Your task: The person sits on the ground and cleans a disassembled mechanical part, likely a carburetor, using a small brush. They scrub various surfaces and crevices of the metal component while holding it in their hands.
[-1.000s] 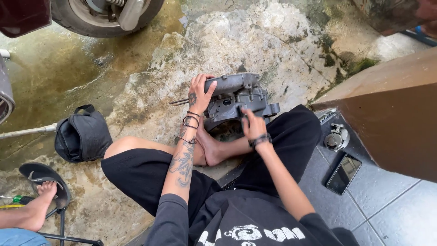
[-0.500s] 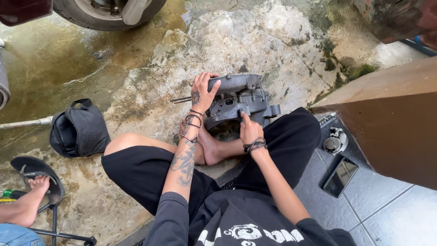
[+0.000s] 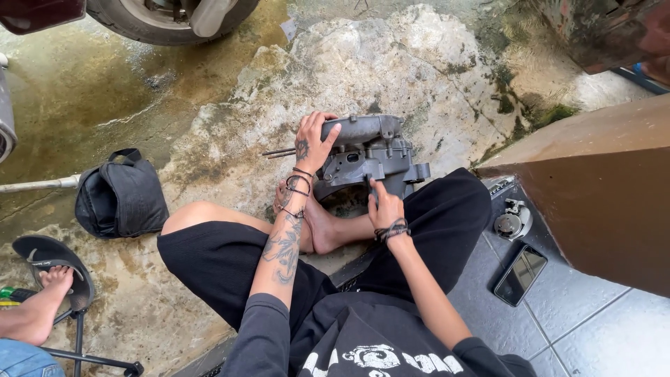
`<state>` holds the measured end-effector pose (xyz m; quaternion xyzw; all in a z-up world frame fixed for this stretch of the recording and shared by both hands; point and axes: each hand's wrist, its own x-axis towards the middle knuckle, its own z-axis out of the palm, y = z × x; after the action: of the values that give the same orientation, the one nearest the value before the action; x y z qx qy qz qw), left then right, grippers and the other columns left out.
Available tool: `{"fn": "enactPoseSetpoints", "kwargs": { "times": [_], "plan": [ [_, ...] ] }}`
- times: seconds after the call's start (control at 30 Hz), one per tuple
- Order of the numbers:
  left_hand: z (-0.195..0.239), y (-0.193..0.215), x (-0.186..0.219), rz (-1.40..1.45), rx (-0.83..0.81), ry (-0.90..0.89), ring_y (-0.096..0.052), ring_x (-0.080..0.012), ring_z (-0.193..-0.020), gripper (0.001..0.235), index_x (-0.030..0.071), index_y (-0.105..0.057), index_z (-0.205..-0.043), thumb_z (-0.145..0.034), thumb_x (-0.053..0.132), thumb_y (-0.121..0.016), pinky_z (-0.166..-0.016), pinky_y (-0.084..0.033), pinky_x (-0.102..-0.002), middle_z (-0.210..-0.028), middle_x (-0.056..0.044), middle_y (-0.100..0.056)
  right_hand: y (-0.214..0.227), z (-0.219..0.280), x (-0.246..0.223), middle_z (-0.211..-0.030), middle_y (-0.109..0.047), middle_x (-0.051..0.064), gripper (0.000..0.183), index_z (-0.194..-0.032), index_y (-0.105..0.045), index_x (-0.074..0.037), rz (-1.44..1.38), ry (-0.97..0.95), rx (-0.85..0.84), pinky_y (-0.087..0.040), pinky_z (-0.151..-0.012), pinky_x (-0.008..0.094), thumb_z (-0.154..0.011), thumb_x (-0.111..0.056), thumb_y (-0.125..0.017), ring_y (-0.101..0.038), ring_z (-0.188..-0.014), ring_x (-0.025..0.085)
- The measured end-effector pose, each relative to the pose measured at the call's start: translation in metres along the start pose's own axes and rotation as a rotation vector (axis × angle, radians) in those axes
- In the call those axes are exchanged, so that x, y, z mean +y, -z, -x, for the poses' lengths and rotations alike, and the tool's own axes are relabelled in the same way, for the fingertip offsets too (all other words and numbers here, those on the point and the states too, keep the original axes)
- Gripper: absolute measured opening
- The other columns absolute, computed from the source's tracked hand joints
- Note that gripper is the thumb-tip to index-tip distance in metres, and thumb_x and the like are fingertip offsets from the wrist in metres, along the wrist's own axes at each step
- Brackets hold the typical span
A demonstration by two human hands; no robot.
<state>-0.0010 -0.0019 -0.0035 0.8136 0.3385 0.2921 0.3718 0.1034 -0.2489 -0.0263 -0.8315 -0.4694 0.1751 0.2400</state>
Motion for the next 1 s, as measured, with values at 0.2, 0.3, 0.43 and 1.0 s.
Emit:
{"fn": "enactPoseSetpoints", "kwargs": {
  "times": [0.2,0.3,0.43,1.0],
  "plan": [
    [0.000,0.002,0.002,0.006,-0.013,-0.003,-0.058,-0.0270,-0.112,0.034,0.022,-0.064,-0.114,-0.104,0.053,-0.052,-0.102,-0.045,-0.045,-0.109,-0.001,-0.063,0.001,-0.022,-0.008,-0.072,-0.072,0.022,0.035,-0.131,-0.057,-0.020,-0.030,0.008,0.039,-0.057,-0.065,0.058,-0.096,-0.020,-0.057,-0.071,-0.071,0.049],
    [0.001,0.002,0.002,0.006,-0.008,0.001,-0.058,-0.0250,-0.111,0.034,0.022,-0.063,-0.114,-0.105,0.053,-0.051,-0.101,-0.045,-0.044,-0.109,0.001,-0.063,0.008,-0.045,-0.006,-0.069,-0.071,0.016,0.036,-0.131,-0.057,-0.023,-0.002,-0.015,0.046,-0.057,-0.066,0.059,-0.095,-0.023,-0.058,-0.071,-0.072,0.047],
    [-0.003,0.001,0.003,0.007,-0.004,-0.008,-0.057,-0.0252,-0.113,0.035,0.022,-0.064,-0.114,-0.104,0.054,-0.051,-0.101,-0.046,-0.044,-0.110,0.001,-0.063,0.001,-0.039,-0.006,-0.076,-0.073,0.020,0.041,-0.137,-0.052,-0.028,0.065,0.011,0.051,-0.056,-0.072,0.062,-0.096,-0.024,-0.056,-0.071,-0.076,0.048],
    [-0.003,0.003,0.010,0.039,-0.002,0.018,-0.057,-0.0239,-0.110,0.037,0.022,-0.064,-0.113,-0.105,0.055,-0.048,-0.101,-0.045,-0.043,-0.107,-0.001,-0.063,0.015,-0.089,0.117,-0.090,-0.072,-0.002,0.020,-0.112,-0.052,-0.026,0.209,0.020,-0.173,-0.036,-0.097,0.051,-0.100,-0.041,-0.059,-0.065,-0.102,0.028]
  ]
}}
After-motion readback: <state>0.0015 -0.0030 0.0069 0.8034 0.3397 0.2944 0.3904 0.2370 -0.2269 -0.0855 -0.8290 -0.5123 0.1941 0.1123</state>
